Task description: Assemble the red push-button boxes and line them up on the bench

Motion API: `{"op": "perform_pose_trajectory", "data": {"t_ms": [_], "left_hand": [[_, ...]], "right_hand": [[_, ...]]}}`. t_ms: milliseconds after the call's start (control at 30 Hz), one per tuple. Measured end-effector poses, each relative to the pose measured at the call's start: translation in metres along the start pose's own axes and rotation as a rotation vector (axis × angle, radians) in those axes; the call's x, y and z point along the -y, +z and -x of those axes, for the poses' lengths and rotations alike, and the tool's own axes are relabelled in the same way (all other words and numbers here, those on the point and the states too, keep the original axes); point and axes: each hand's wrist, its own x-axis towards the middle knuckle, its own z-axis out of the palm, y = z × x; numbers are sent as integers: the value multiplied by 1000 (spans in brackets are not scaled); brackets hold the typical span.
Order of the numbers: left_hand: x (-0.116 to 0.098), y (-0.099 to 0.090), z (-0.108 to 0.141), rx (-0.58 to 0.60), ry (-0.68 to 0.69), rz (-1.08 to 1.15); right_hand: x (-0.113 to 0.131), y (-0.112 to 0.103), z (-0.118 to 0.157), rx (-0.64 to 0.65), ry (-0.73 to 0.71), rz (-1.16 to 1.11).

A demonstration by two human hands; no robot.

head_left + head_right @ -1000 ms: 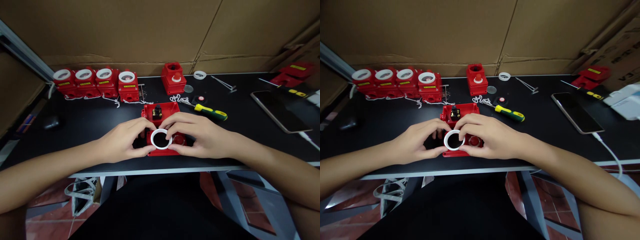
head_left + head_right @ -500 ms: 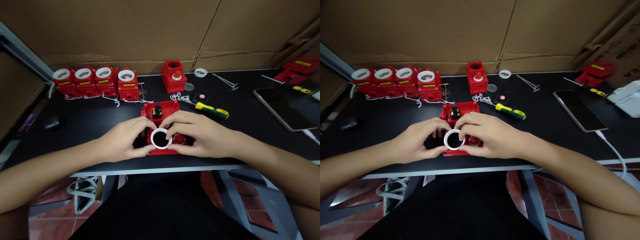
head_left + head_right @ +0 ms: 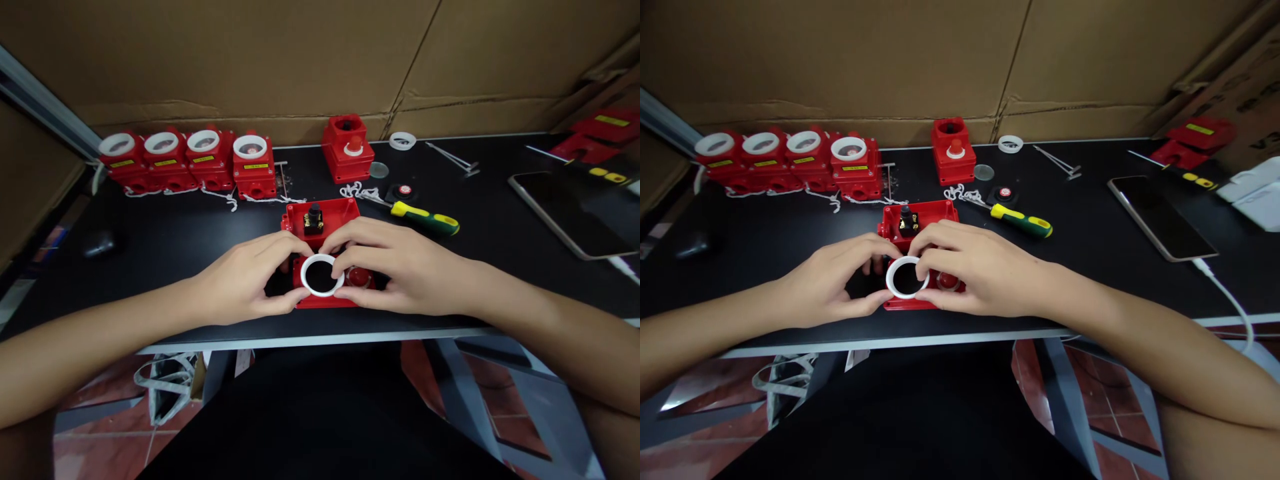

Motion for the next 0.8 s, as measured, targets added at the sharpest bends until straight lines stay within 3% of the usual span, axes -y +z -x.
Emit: {"op": "perform_pose_trajectory", "data": {"t_ms": [800], "left_hand": [[2, -2, 1, 55, -31, -40]], "right_hand": [[4, -3, 0, 39, 19, 31]]}}
